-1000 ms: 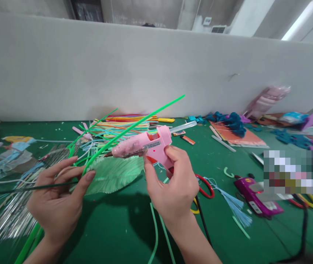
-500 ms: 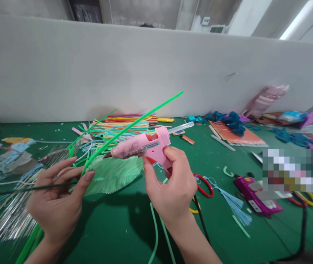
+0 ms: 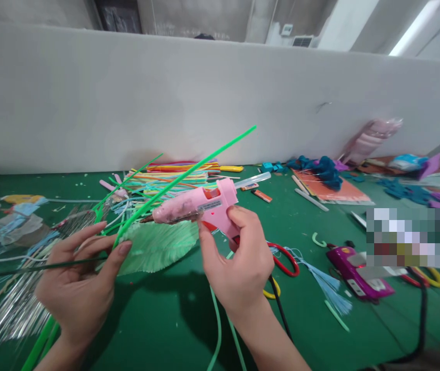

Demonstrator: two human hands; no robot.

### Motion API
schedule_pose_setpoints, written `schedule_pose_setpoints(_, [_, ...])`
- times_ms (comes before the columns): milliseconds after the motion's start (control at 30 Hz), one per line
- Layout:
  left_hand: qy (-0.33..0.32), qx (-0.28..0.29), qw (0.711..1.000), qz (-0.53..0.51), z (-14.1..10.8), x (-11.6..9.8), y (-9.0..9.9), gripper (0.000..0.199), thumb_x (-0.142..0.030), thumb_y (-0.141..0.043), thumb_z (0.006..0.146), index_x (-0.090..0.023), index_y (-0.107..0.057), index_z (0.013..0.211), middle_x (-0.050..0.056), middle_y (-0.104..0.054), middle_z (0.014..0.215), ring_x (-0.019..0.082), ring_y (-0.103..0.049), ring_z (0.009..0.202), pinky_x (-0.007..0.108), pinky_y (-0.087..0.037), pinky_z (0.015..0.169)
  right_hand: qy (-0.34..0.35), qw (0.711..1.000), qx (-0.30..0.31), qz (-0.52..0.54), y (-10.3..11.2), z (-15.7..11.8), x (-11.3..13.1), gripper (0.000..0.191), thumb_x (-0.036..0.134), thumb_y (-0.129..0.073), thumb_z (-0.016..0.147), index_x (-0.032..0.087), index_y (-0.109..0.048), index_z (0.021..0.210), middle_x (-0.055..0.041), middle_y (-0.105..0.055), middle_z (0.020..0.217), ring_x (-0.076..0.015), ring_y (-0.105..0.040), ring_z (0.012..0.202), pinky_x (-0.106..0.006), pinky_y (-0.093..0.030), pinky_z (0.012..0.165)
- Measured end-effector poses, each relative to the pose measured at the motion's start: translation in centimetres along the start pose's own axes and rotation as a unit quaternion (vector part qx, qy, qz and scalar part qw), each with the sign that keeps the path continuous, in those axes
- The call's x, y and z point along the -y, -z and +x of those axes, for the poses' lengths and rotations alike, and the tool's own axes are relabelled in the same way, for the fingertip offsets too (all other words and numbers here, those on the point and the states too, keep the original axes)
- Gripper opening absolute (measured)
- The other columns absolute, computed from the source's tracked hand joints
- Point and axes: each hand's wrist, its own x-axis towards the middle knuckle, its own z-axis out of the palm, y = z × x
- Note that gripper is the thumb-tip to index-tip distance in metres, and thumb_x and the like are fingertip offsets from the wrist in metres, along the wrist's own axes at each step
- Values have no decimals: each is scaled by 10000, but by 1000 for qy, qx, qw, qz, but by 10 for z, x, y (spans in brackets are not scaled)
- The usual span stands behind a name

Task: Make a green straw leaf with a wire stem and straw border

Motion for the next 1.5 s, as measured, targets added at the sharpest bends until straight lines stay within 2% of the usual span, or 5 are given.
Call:
schedule_pose_setpoints(200, [-17, -7, 999, 28, 2, -3, 0, 177, -176, -796, 768, -230, -716, 917, 5, -723, 983, 110, -675, 679, 277, -576, 686, 10, 1000, -4, -8, 0, -2, -6, 321, 223, -767, 751, 172, -563, 993, -43, -673, 888, -150, -644, 686, -228, -473, 493])
schedule_pose_setpoints(500, [6, -2, 1000, 20, 0, 0, 0, 292, -206, -805, 763, -240, -706, 1035, -7, -731, 919, 142, -699, 725, 303, -576, 706, -32, 999, -16, -1, 1, -3, -5, 333, 262, -787, 746, 170, -577, 987, -45, -688, 899, -131, -633, 622, -219, -460, 442])
schedule_pose_setpoints(933, [-9, -4, 999, 39, 1, 0, 0, 318, -222, -797, 781, -249, -699, 1082, 2, -737, 901, 179, -716, 795, 354, -579, 760, -6, 1000, -4, -5, 0, -5, -11, 320, 233, -767, 754, 174, -563, 994, -44, -679, 894, -148, -636, 673, -234, -459, 501])
schedule_pose_setpoints(1200, [-22, -8, 998, 55, 3, -2, 0, 281, -223, -800, 780, -245, -707, 1044, -7, -738, 902, 154, -715, 763, 304, -574, 696, -37, 999, -14, -2, 1, -6, -9, 314, 248, -770, 753, 174, -568, 982, -42, -682, 892, -132, -615, 624, -230, -446, 461])
schedule_pose_setpoints(1500, [-23, -4, 998, 58, 3, -5, 0, 289, -232, -795, 785, -232, -699, 1058, -15, -737, 853, 158, -722, 749, 302, -569, 669, -24, 1000, 2, 16, -1, -7, -8, 322, 240, -759, 769, 172, -556, 1011, -42, -684, 904, -138, -639, 658, -222, -474, 490])
